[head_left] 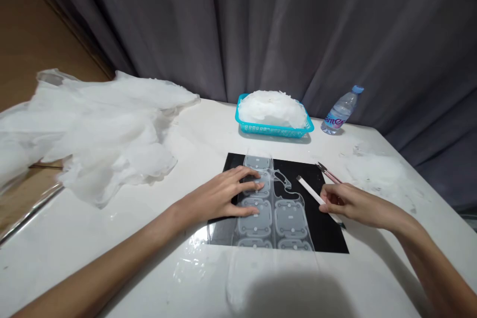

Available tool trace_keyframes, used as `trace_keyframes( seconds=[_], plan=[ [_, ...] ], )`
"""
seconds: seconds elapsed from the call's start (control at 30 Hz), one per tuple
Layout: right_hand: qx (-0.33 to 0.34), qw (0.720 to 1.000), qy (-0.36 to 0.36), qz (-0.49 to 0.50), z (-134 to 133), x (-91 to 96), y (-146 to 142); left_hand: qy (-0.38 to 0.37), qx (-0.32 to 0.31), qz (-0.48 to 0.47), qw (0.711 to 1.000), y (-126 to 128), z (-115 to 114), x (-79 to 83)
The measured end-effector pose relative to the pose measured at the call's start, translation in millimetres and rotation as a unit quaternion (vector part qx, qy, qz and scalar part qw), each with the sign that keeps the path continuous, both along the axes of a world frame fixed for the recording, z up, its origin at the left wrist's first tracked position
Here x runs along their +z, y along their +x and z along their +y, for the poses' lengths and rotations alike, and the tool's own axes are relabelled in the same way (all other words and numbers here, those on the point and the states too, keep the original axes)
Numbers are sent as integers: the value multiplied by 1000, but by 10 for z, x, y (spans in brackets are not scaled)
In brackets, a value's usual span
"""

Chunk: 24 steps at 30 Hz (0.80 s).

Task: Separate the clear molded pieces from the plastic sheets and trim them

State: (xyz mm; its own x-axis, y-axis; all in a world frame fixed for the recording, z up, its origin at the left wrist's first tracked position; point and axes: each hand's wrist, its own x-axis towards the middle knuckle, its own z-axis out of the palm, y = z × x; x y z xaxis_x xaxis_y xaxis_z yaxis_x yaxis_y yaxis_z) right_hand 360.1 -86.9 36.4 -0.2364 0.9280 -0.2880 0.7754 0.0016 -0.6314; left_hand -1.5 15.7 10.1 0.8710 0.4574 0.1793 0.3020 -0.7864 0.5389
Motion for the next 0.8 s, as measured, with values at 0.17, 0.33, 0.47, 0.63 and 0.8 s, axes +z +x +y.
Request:
trace_keyframes(
  seconds=[0.17, 0.33, 0.47, 0.63, 0.8],
  plan=[
    [-54, 972, 51, 224, 0, 193, -508, 52, 17, 56, 997, 56, -38, -50],
    [56, 956, 105, 269, 31, 138, -995, 51, 42, 39, 997, 118, -147, -78],
    [69, 955, 194, 214, 78, -8, -1093, 54, 57, 22, 997, 156, -202, -89],
    [10, 963, 176, 206, 63, -188, -1154, 41, 63, 26, 997, 163, -184, -42],
    [35, 957, 204, 203, 26, -266, -1206, 79, 55, 56, 994, 136, -165, 23]
  ],
)
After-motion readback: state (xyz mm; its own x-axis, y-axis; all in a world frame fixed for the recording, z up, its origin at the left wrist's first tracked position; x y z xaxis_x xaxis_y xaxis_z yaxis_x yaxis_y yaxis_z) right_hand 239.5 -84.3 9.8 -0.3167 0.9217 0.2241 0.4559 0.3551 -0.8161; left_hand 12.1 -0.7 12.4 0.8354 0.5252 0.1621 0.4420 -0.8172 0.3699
